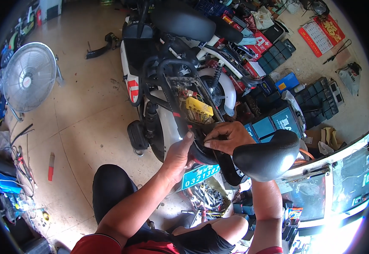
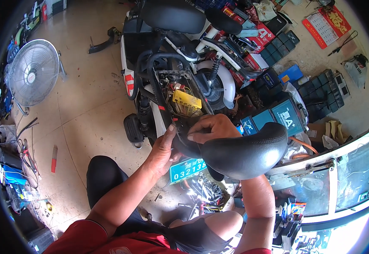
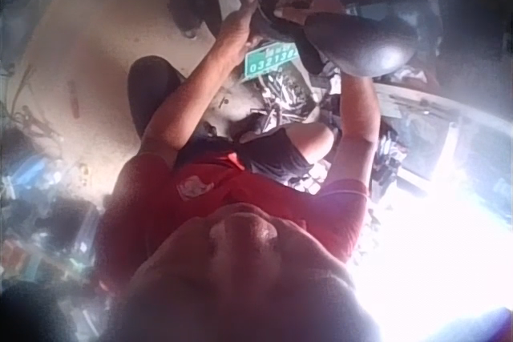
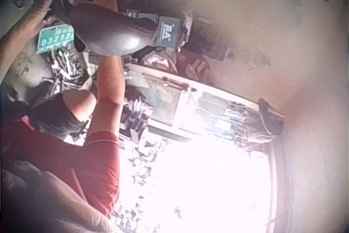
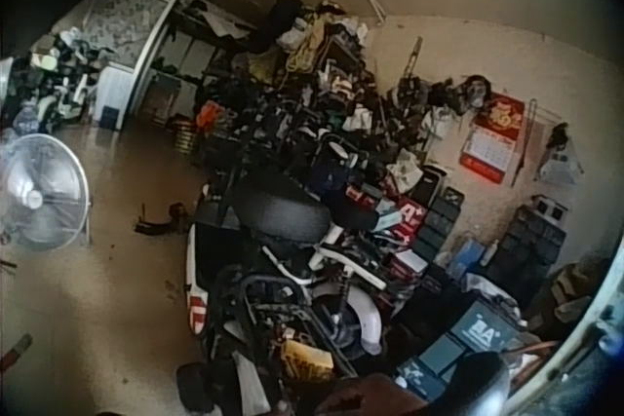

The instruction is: The person is sorting through a tray of small parts and tools to repair the wiring and components under the seat of a motorcycle.

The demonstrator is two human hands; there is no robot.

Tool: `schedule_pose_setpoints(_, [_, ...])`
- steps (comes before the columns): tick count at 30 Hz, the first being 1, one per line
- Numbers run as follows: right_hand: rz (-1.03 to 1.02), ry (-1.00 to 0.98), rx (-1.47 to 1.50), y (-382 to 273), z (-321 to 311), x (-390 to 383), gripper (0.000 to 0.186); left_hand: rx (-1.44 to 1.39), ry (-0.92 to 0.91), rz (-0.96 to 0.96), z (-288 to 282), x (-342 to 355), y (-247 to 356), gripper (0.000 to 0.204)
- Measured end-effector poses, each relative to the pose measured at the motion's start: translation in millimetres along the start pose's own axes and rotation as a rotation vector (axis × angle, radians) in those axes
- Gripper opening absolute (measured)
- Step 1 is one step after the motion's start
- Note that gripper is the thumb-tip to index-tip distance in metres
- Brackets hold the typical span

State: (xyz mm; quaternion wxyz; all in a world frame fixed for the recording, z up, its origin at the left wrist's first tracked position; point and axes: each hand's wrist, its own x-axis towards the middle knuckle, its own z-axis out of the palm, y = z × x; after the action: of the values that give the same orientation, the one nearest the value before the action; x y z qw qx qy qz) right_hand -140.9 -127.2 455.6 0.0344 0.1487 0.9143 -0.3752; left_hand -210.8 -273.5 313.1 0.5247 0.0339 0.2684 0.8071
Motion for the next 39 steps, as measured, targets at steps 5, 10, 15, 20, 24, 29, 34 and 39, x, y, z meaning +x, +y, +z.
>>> schedule_pose_setpoints(5, [-0.077,0.047,-0.029,4,2,-4,0.016,0.001,-0.005,0.003,2,-1,1,0.054])
schedule_pose_setpoints(10, [-0.066,0.013,-0.067,1,3,-4,0.017,0.007,-0.012,0.000,-3,2,-1,0.054])
schedule_pose_setpoints(15, [-0.061,0.001,-0.077,3,2,-2,0.019,0.014,0.000,0.005,0,2,-1,0.055])
schedule_pose_setpoints(20, [-0.060,-0.002,-0.021,5,2,-2,0.018,-0.005,-0.004,-0.003,1,1,0,0.056])
schedule_pose_setpoints(24, [-0.034,0.036,-0.018,2,5,-2,0.018,0.002,-0.022,0.004,0,1,0,0.059])
schedule_pose_setpoints(29, [-0.179,0.015,-0.124,-1,0,-5,0.018,-0.010,-0.029,0.007,0,1,-1,0.060])
schedule_pose_setpoints(34, [-0.049,-0.001,-0.036,-1,0,-4,0.017,0.070,-0.002,0.037,-6,6,-8,0.070])
schedule_pose_setpoints(39, [-0.007,0.019,0.009,-3,3,-4,0.016,0.080,0.014,0.042,-8,5,-9,0.070])
